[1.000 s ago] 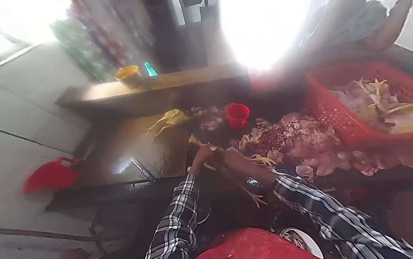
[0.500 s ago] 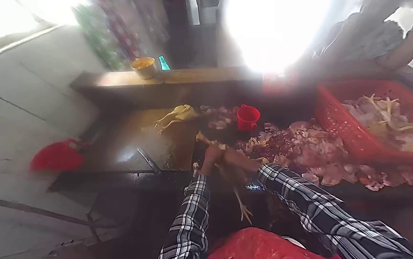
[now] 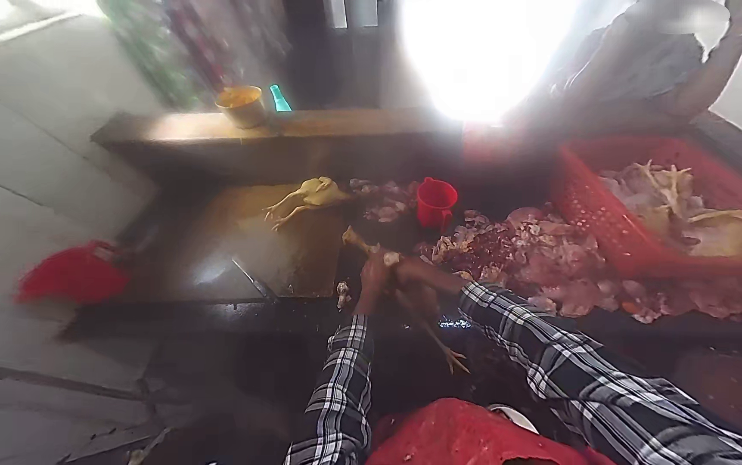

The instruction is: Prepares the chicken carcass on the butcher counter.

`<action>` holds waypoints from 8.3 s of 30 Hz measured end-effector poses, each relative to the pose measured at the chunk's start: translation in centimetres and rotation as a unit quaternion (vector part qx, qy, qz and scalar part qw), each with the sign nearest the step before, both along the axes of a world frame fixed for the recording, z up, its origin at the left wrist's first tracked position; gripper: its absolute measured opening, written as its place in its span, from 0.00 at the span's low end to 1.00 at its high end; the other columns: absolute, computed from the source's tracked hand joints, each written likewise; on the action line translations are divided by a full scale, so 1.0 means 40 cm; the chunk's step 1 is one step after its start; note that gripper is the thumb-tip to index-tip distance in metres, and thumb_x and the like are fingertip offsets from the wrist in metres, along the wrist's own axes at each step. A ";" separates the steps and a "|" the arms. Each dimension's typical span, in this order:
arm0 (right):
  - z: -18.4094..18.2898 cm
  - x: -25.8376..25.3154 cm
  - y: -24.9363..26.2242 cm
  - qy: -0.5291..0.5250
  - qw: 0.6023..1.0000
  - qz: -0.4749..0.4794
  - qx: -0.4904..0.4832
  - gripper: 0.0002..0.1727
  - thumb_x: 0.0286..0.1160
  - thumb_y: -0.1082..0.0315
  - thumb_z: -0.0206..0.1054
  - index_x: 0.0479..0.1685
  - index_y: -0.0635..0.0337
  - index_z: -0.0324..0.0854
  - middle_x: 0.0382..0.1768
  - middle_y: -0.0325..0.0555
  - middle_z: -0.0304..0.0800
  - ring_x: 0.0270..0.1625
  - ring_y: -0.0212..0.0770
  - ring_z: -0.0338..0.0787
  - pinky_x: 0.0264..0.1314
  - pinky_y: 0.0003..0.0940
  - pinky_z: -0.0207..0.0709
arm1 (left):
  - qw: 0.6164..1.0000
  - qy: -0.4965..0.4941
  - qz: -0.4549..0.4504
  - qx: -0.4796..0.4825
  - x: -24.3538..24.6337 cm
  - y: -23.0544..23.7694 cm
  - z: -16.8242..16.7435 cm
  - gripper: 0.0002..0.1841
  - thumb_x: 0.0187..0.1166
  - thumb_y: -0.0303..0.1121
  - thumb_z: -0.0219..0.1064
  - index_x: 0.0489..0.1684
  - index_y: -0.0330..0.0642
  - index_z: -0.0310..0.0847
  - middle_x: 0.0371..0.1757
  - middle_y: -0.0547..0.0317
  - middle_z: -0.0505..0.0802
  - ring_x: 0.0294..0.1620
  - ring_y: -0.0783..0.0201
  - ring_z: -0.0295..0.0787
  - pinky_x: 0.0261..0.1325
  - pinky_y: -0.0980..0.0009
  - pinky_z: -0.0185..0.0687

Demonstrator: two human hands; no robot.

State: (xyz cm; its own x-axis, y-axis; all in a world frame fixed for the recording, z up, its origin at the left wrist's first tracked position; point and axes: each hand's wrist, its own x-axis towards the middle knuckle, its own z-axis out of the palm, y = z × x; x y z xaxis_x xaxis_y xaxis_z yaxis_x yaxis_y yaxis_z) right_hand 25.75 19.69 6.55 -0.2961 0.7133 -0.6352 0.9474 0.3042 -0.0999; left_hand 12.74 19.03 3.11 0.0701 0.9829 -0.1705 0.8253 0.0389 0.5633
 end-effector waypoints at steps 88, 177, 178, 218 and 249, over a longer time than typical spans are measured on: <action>-0.042 0.128 -0.036 0.149 0.986 -0.056 0.045 0.26 0.70 0.51 0.73 0.67 0.49 0.86 0.62 0.58 0.90 0.66 0.67 0.87 0.62 0.79 0.74 | 0.997 -0.073 0.019 0.003 -0.133 0.120 -0.057 0.29 0.83 0.45 0.64 0.84 0.55 0.67 0.67 0.47 0.90 0.66 0.46 0.89 0.68 0.39 0.83; -0.185 0.516 -0.435 0.151 0.954 -0.060 0.251 0.22 0.79 0.63 0.60 0.69 0.32 0.86 0.77 0.40 0.81 0.82 0.51 0.74 0.84 0.60 0.64 | 0.966 -0.238 0.096 0.014 -0.139 0.134 -0.176 0.32 0.75 0.39 0.73 0.79 0.42 0.71 0.69 0.42 0.87 0.70 0.48 0.86 0.73 0.44 0.80; -0.169 0.524 -0.429 0.149 0.954 -0.075 0.251 0.24 0.78 0.64 0.62 0.70 0.29 0.85 0.78 0.40 0.80 0.82 0.52 0.74 0.84 0.61 0.64 | 0.975 -0.200 0.088 0.032 -0.134 0.123 -0.162 0.33 0.71 0.38 0.76 0.79 0.42 0.72 0.69 0.41 0.87 0.70 0.47 0.85 0.73 0.42 0.80; -0.074 0.224 -0.240 0.264 0.938 -0.207 0.091 0.38 0.78 0.43 0.66 0.83 0.55 0.71 0.75 0.56 0.79 0.77 0.53 0.80 0.78 0.56 0.76 | 0.965 0.031 0.087 0.246 0.063 -0.181 -0.212 0.20 0.62 0.33 0.78 0.57 0.56 0.92 0.61 0.64 0.95 0.68 0.50 0.87 0.77 0.31 0.63; -0.237 0.093 -0.291 0.531 0.782 -0.240 0.220 0.29 0.86 0.56 0.59 0.84 0.56 0.73 0.89 0.52 0.63 0.92 0.47 0.61 0.95 0.45 0.55 | 0.994 0.028 0.104 0.004 -0.028 0.242 0.167 0.29 0.78 0.54 0.67 0.73 0.48 0.78 0.64 0.38 0.90 0.66 0.38 0.86 0.67 0.30 0.75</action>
State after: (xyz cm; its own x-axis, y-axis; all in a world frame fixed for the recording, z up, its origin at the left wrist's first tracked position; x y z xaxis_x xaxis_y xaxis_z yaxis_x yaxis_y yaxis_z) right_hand 29.47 8.05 -2.93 -0.1224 0.9845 0.1254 0.4160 0.1656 -0.8941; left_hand 11.62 28.71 9.80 -0.1440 0.9763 -0.1614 0.8302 0.2079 0.5172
